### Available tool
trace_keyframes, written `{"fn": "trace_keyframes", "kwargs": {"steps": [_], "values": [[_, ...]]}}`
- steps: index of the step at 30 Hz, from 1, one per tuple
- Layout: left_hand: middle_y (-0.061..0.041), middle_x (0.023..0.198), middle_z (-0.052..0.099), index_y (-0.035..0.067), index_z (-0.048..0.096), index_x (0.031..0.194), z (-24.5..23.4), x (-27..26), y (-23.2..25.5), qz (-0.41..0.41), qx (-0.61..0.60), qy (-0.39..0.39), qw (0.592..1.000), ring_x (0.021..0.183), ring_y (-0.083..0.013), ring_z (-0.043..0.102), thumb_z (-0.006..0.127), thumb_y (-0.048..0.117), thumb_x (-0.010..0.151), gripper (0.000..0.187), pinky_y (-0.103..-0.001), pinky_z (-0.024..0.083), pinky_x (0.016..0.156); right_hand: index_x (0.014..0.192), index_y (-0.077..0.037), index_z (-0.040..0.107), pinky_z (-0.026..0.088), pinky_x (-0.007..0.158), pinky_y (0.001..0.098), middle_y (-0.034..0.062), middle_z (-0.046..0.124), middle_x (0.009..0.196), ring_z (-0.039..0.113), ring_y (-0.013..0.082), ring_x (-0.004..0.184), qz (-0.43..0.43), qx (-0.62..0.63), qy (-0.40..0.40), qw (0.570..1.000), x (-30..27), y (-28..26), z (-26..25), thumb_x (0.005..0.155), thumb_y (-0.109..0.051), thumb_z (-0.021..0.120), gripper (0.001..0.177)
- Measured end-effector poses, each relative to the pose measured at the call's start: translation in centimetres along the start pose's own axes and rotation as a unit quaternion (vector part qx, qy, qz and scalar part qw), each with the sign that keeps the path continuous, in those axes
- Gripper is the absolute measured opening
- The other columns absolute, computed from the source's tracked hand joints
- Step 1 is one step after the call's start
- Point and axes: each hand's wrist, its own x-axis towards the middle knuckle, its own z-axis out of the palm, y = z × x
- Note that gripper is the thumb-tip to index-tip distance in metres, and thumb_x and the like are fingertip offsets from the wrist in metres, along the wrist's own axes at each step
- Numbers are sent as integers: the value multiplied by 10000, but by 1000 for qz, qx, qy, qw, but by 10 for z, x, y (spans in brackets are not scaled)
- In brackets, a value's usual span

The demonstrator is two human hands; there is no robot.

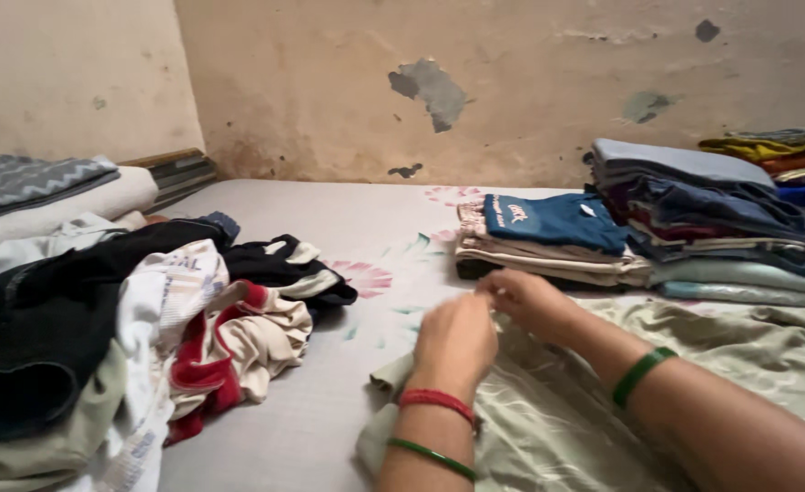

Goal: The person picks up a light-colored garment from a pile on a bed, spreads it out, and smooths it with their hands.

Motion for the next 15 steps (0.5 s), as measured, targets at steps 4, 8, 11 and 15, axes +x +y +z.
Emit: {"fn": "trace_keyframes", "kwargs": {"steps": [4,8,11,15], "values": [[-138,1281,672,103,661,1238,15,-12,-22,-3,25,-59,998,1280,-304,574,568,307,947,367,-472,421,1079,1113,-93,723,535,939,381,107,723,1122,677,261,1084,-108,-108,-17,988,-40,8,-18,952,-219,618,230],[-109,1371,618,154,665,1281,4,-19,-24,-91,35,-157,983,1375,-259,488,586,495,942,488,-502,315,1156,1223,-145,684,541,990,359,97,674,1219,666,242,1133,55,-151,-103,982,-66,25,-32,947,-414,618,391],[-103,1451,551,157,598,1370,5,-23,-20,-29,30,-90,995,1399,-362,404,633,528,882,614,-572,279,1076,1387,-164,580,371,1117,408,70,571,1446,504,265,1345,-35,-218,-98,970,-86,49,-27,991,-514,490,536],[-124,1339,636,134,662,1256,-13,-33,-31,-104,46,-107,988,1308,-321,559,561,564,954,534,-486,432,1092,1506,-240,475,255,1197,410,21,453,1575,381,231,1465,18,-247,-77,966,-91,73,-32,993,-560,359,615]]}}
